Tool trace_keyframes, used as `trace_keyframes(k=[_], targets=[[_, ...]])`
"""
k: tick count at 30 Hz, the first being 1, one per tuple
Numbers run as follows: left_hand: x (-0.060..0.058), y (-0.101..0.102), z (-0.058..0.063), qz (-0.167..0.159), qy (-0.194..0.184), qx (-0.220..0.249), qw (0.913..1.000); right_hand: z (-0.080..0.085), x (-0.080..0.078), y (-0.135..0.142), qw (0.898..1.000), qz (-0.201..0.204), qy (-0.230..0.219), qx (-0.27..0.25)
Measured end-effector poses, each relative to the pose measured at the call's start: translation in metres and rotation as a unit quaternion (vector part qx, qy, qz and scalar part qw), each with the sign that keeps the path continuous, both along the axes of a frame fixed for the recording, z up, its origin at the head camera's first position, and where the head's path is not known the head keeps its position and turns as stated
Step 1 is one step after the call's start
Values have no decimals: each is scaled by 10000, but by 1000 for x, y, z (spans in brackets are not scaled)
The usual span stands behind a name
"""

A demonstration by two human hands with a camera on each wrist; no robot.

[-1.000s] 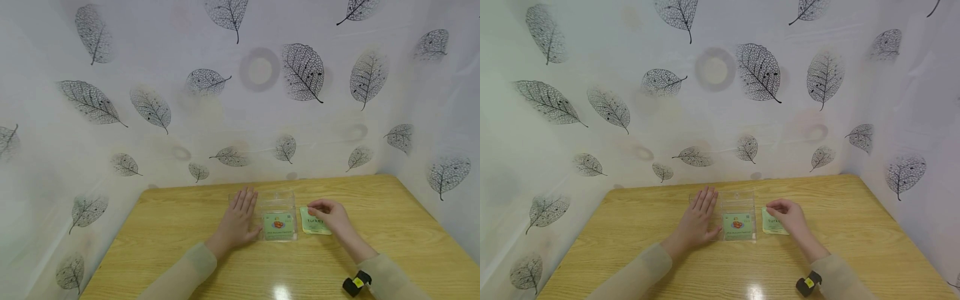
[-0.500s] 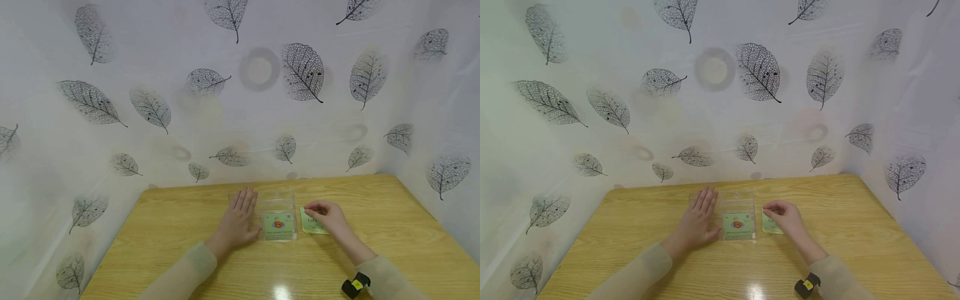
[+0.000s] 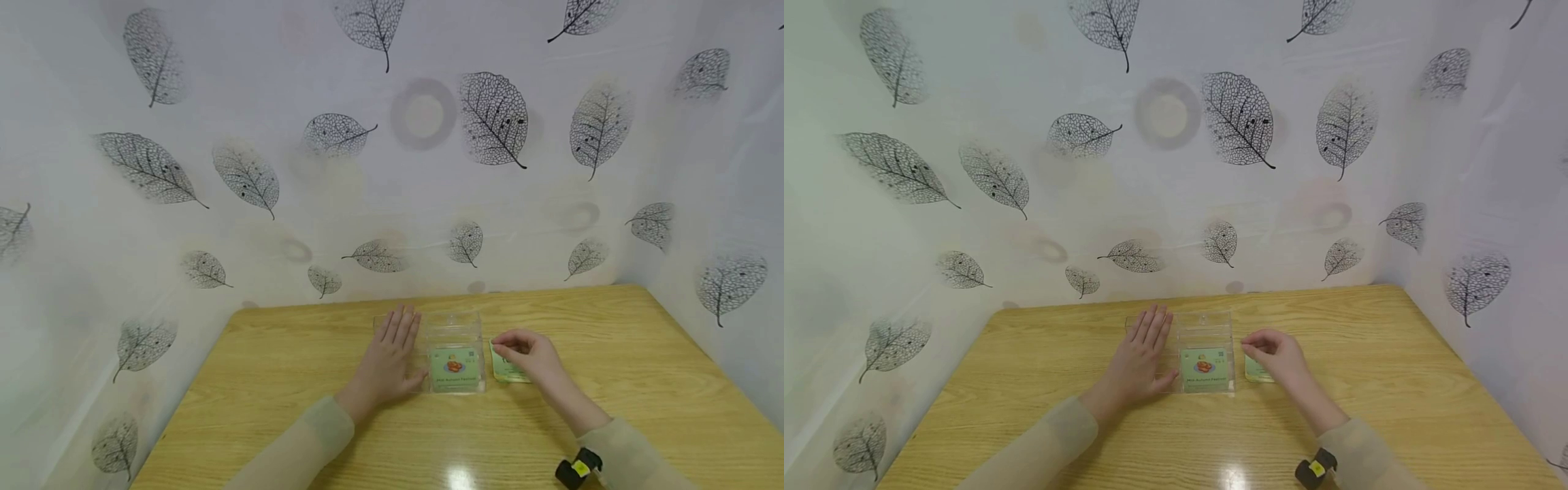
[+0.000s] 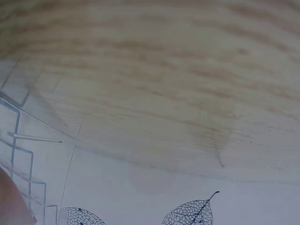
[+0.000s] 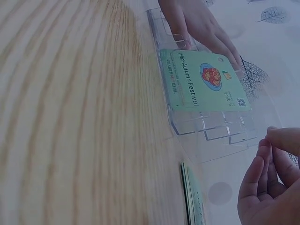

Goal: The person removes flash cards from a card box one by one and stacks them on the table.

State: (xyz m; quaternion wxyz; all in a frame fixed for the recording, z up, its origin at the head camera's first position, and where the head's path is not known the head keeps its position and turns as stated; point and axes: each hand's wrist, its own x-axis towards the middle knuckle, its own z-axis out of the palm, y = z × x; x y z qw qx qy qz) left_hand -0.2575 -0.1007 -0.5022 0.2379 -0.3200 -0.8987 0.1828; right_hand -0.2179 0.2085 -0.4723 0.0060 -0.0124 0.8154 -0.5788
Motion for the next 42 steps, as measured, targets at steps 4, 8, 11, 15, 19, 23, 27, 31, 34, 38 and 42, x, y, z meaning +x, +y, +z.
trace_keyframes(k=[4, 8, 11, 15, 19, 23, 27, 31, 34, 38, 42], targets=[[0, 0, 0, -9, 33, -11, 10000, 0, 1, -2, 10000, 14, -11, 7], [0, 0, 0, 6, 18, -22, 10000, -2, 2, -5, 10000, 81, 45, -4], [0, 0, 1, 24, 4, -37, 10000, -3, 2, -6, 9999, 143, 75, -4], [1, 1, 2, 53, -7, -51, 10000, -3, 3, -9, 9997, 137, 188, 58], [1, 1, 3, 64, -9, -36, 10000, -3, 2, -11, 9994, 115, 305, 66], [2, 1, 4, 20, -59, 50, 10000, -4, 1, -13, 9994, 123, 310, 53], [1, 1, 4, 21, -43, 41, 10000, -5, 1, -15, 9995, 164, 246, 95], [1, 1, 4, 38, -2, 24, 10000, -6, 1, -17, 9994, 193, 228, 156], [1, 1, 3, 43, -25, 33, 10000, -6, 1, -18, 9994, 235, 201, 163], [0, 1, 1, 23, -17, 36, 10000, -8, 2, -19, 9993, 313, 156, 123], [0, 1, 1, 18, -19, 35, 10000, -10, 1, -20, 9990, 382, 221, 97]])
